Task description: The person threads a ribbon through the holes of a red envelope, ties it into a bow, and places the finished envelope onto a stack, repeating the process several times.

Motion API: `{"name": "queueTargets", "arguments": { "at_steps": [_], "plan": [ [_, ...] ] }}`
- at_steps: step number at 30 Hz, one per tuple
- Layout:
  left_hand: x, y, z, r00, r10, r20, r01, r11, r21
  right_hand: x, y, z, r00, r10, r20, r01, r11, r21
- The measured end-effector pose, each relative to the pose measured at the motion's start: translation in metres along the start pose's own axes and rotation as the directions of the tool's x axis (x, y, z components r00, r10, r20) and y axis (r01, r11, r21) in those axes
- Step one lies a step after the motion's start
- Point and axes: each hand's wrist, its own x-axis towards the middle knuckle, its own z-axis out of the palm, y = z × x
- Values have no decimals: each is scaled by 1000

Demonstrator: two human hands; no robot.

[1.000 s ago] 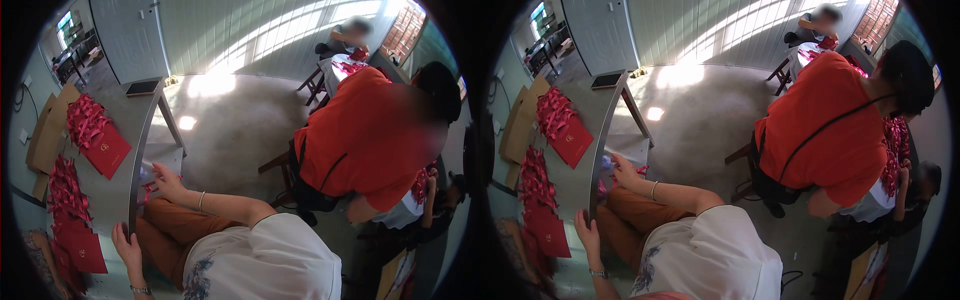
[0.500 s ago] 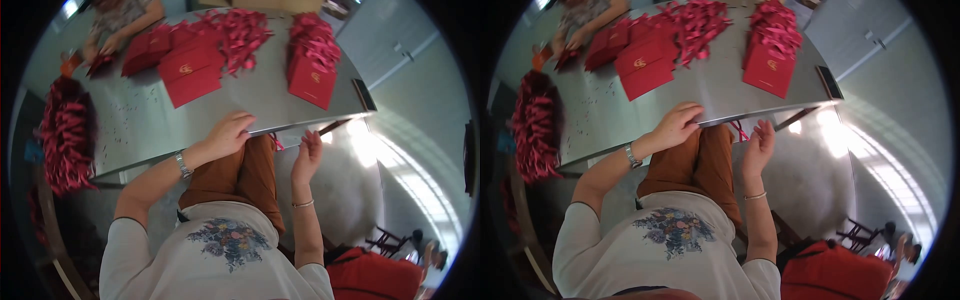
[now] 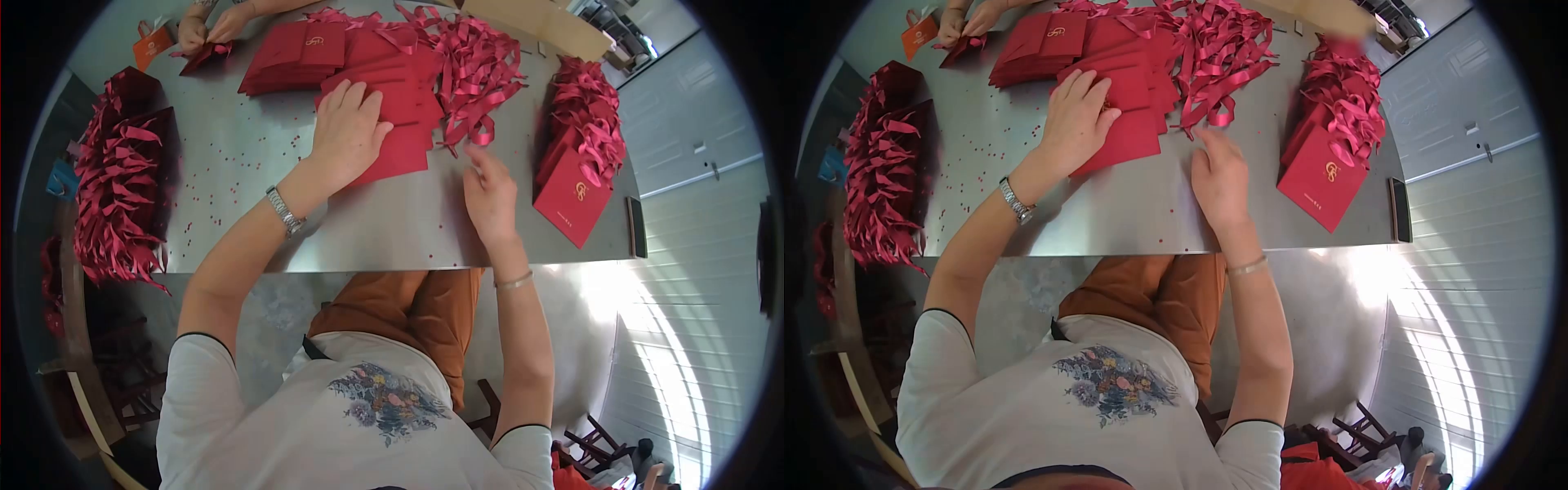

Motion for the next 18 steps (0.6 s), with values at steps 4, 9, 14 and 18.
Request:
{"name": "queueTargets", "arguments": {
  "at_steps": [4,9,14,18],
  "plan": [
    [19,-9,13,997,-78,-20,80,993,88,69,16,21,958,-236,165,279,903,-328],
    [12,-19,22,991,-101,-87,101,995,-11,70,-1,7,856,-328,401,464,829,-313],
    [13,-18,8,984,-159,-86,146,979,-139,52,14,18,895,-352,276,421,871,-254],
    [21,-9,-21,972,-229,59,236,944,-230,26,-14,-5,987,-159,-32,162,978,129]
  ]
}}
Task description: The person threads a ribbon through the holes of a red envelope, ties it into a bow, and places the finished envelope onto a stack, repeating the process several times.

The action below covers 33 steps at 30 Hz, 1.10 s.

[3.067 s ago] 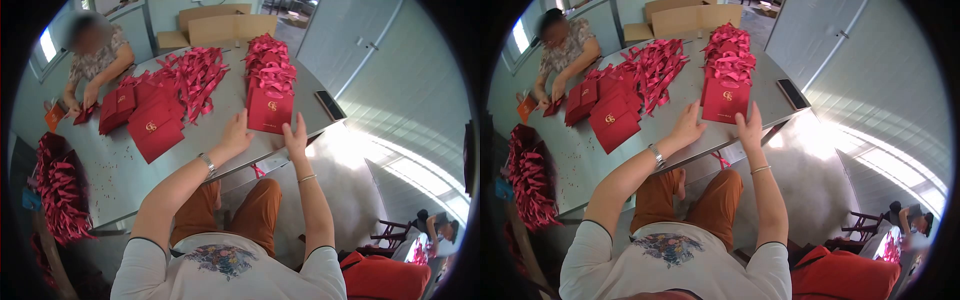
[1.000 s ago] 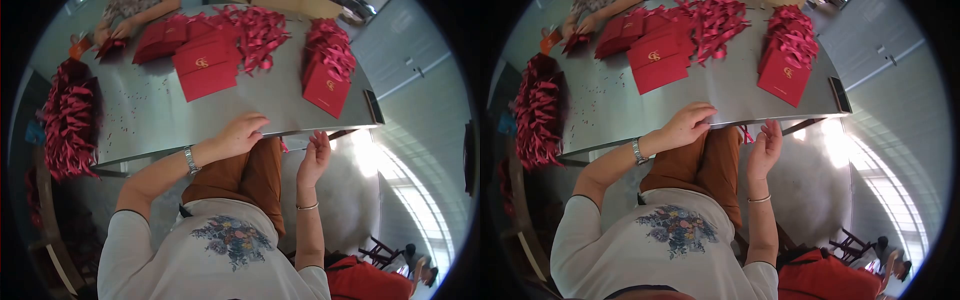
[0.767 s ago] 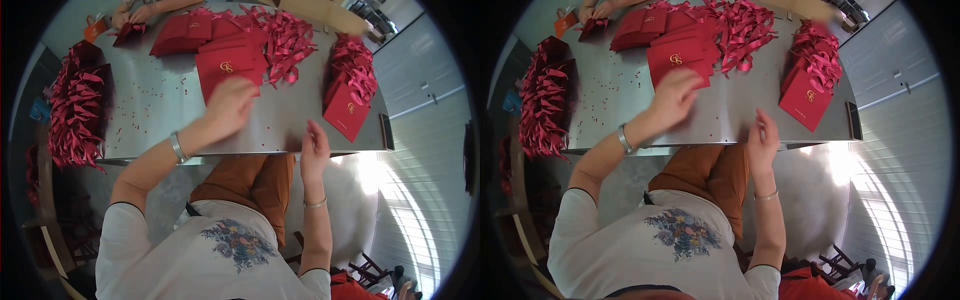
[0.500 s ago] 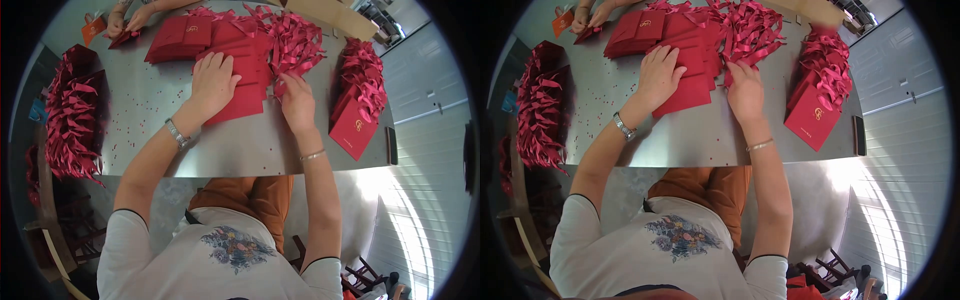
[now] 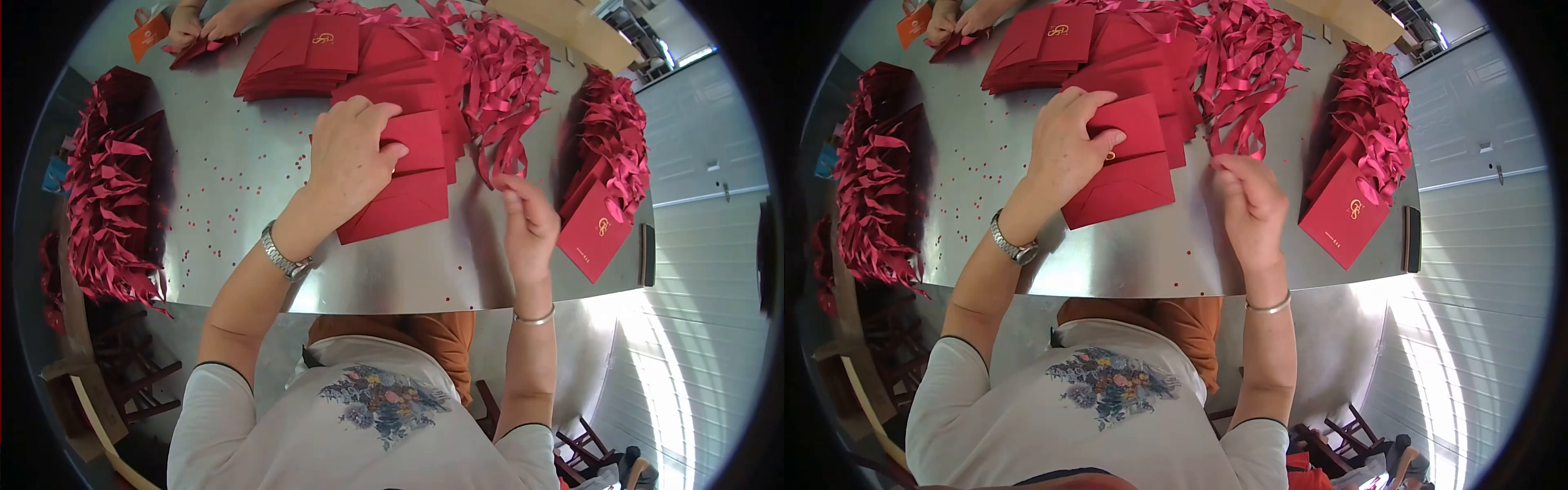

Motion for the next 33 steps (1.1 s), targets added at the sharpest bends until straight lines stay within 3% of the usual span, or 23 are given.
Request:
{"name": "queueTargets", "arguments": {
  "at_steps": [1,3,5,7,8,9,11,13,16,23,25,28,30,31,33],
  "plan": [
    [1,4,-5,995,-46,92,48,998,-28,-2,-10,-6,999,28,-46,-26,999,38],
    [0,12,-9,992,-34,120,45,995,-90,-4,-25,-13,995,18,-97,-14,999,47],
    [0,21,-10,989,-21,148,44,987,-153,-7,-45,-5,987,149,-57,-143,986,86],
    [0,30,-7,944,-37,327,135,950,-283,-12,-57,18,954,297,-35,-284,935,212],
    [-1,33,-3,942,-40,332,140,949,-283,-13,-55,25,931,365,-11,-351,902,251],
    [-2,37,2,930,-53,363,178,930,-321,-14,-47,30,963,262,-54,-259,964,67],
    [-5,37,10,911,-67,407,222,911,-349,-17,-40,30,953,295,-67,-292,955,58],
    [-7,35,18,867,-32,497,322,797,-511,-17,-38,30,940,331,-86,-328,944,48],
    [-7,38,20,845,-40,533,358,783,-509,-19,-36,28,943,329,-54,-330,944,-15],
    [-22,33,29,869,-53,492,303,843,-445,-23,-28,42,954,294,-52,-296,954,-44],
    [-30,30,34,916,-34,401,213,885,-413,-22,-29,44,960,277,-42,-279,957,-74],
    [-33,35,32,882,-89,462,281,887,-367,-20,-27,44,986,168,15,-162,969,-189],
    [-37,34,38,901,-53,430,230,899,-373,-18,-27,42,992,59,110,-10,919,-395],
    [-39,34,40,917,-7,400,170,911,-375,-16,-30,41,992,58,114,-9,920,-392],
    [-41,36,40,939,28,343,108,922,-371,-13,-37,37,967,217,131,-156,917,-366]
  ]
}}
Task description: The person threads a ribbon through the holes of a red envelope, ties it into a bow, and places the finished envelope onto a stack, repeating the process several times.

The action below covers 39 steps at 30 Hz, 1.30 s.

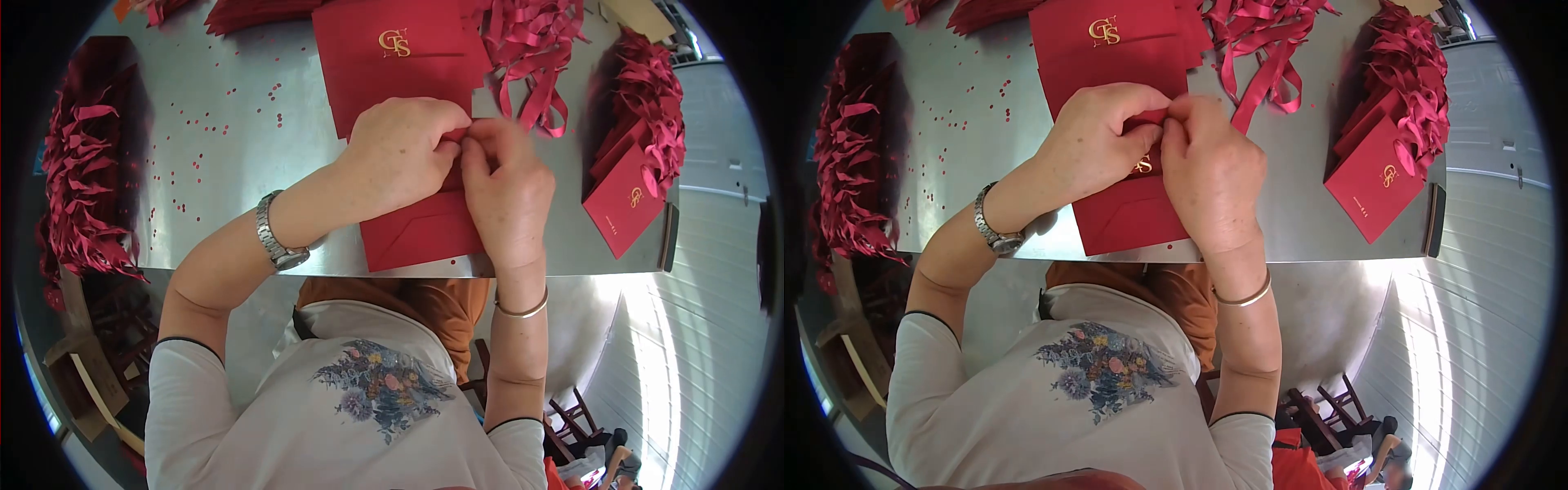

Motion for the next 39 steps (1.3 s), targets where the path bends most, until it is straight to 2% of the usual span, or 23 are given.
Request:
{"name": "queueTargets", "arguments": {
  "at_steps": [1,3,4,5,6,7,8,10,12,14,16,17,18,21,26,28,29,31,33,34,36,38,39],
  "plan": [
    [-1,2,1,997,60,-42,-59,998,28,2,-1,-3,1000,1,0,-1,1000,-1],
    [-3,3,2,995,92,-37,-91,995,43,5,0,-10,985,121,127,-142,974,177],
    [-4,3,2,992,122,-33,-120,991,59,6,5,-11,985,122,123,-143,974,175],
    [-3,3,1,991,126,-34,-124,991,59,7,11,-10,976,120,183,-166,951,262],
    [-2,1,0,990,140,6,-140,990,30,7,14,-9,964,112,241,-193,919,344],
    [-1,2,-2,987,154,47,-154,988,1,5,14,-10,965,111,238,-191,919,344],
    [-2,4,-5,986,159,46,-159,987,2,3,12,-11,977,93,193,-147,945,291],
    [0,12,-18,988,18,154,13,980,-197,-3,7,-15,988,68,136,-99,967,235],
    [3,14,-30,982,42,184,-13,988,-156,-12,4,-17,998,-22,65,21,1000,18],
    [6,24,-46,959,-40,281,80,988,-132,-17,4,-19,998,-55,32,55,998,-6],
    [9,18,-48,962,13,271,42,980,-193,-20,3,-25,990,-130,46,132,989,-63],
    [11,13,-44,954,90,287,-25,974,-224,-21,1,-27,990,-134,47,137,988,-68],
    [11,8,-41,940,168,297,-91,962,-256,-22,0,-28,986,-164,41,167,984,-60],
    [11,2,-39,908,247,339,-144,942,-303,-23,-2,-29,971,-237,42,238,971,-26],
    [10,8,-47,866,180,467,-87,973,-214,-23,-12,-31,953,-274,127,279,960,-24],
    [9,7,-46,885,217,411,-172,975,-144,-23,-11,-29,974,-187,127,175,980,98],
    [8,5,-44,889,216,403,-172,975,-144,-22,-12,-30,972,-195,130,183,978,96],
    [6,0,-38,906,337,254,-327,941,-83,-21,-16,-31,984,-134,117,117,983,139],
    [13,-10,-40,924,376,69,-380,923,66,-22,-10,-34,986,-87,144,68,989,132],
    [16,-13,-49,963,261,72,-263,965,23,-23,-6,-35,985,-38,166,18,992,121],
    [20,-16,-56,990,134,-43,-128,984,125,-24,-2,-36,981,9,194,-40,987,155],
    [19,-20,-50,996,90,-28,-86,989,118,-25,-1,-37,977,34,210,-68,985,158],
    [17,-20,-44,990,114,-84,-103,987,122,-26,0,-35,978,37,206,-72,984,161]
  ]
}}
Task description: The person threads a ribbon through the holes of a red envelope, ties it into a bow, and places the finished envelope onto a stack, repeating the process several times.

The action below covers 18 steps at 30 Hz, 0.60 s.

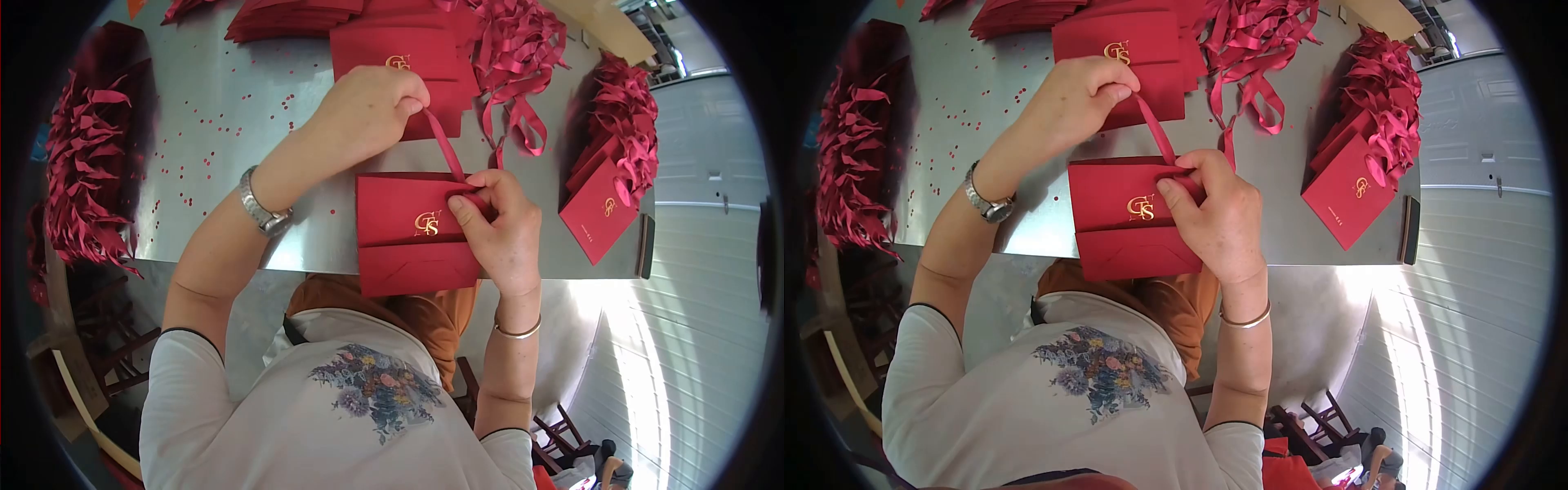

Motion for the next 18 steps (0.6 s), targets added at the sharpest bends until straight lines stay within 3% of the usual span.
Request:
{"name": "queueTargets", "arguments": {
  "at_steps": [4,5,6,7,8,12,15,17,18],
  "plan": [
    [-2,12,-6,985,-1,-174,-10,998,-60,-2,8,3,995,8,-97,-5,1000,28],
    [-3,16,-15,996,25,-82,-31,997,-78,-3,9,2,992,17,-128,-14,1000,27],
    [-4,21,-23,991,2,133,20,987,-160,-3,10,1,990,28,-141,-24,999,27],
    [-5,28,-28,939,-4,344,88,970,-227,-2,9,-2,988,28,-154,-27,1000,9],
    [-7,35,-31,897,17,442,77,978,-194,-2,9,-4,985,27,-168,-30,1000,-10],
    [-12,28,-12,926,104,362,-58,989,-136,-3,18,-7,974,39,-223,-43,999,-12],
    [-11,27,-6,947,55,318,27,968,-248,-5,21,-10,952,77,-296,-83,997,-7],
    [-7,25,-3,912,-47,408,206,912,-355,-5,21,-12,947,15,-321,-22,1000,-19],
    [-5,24,-3,912,-43,407,202,912,-356,-6,20,-16,946,13,-324,-21,1000,-22]
  ]
}}
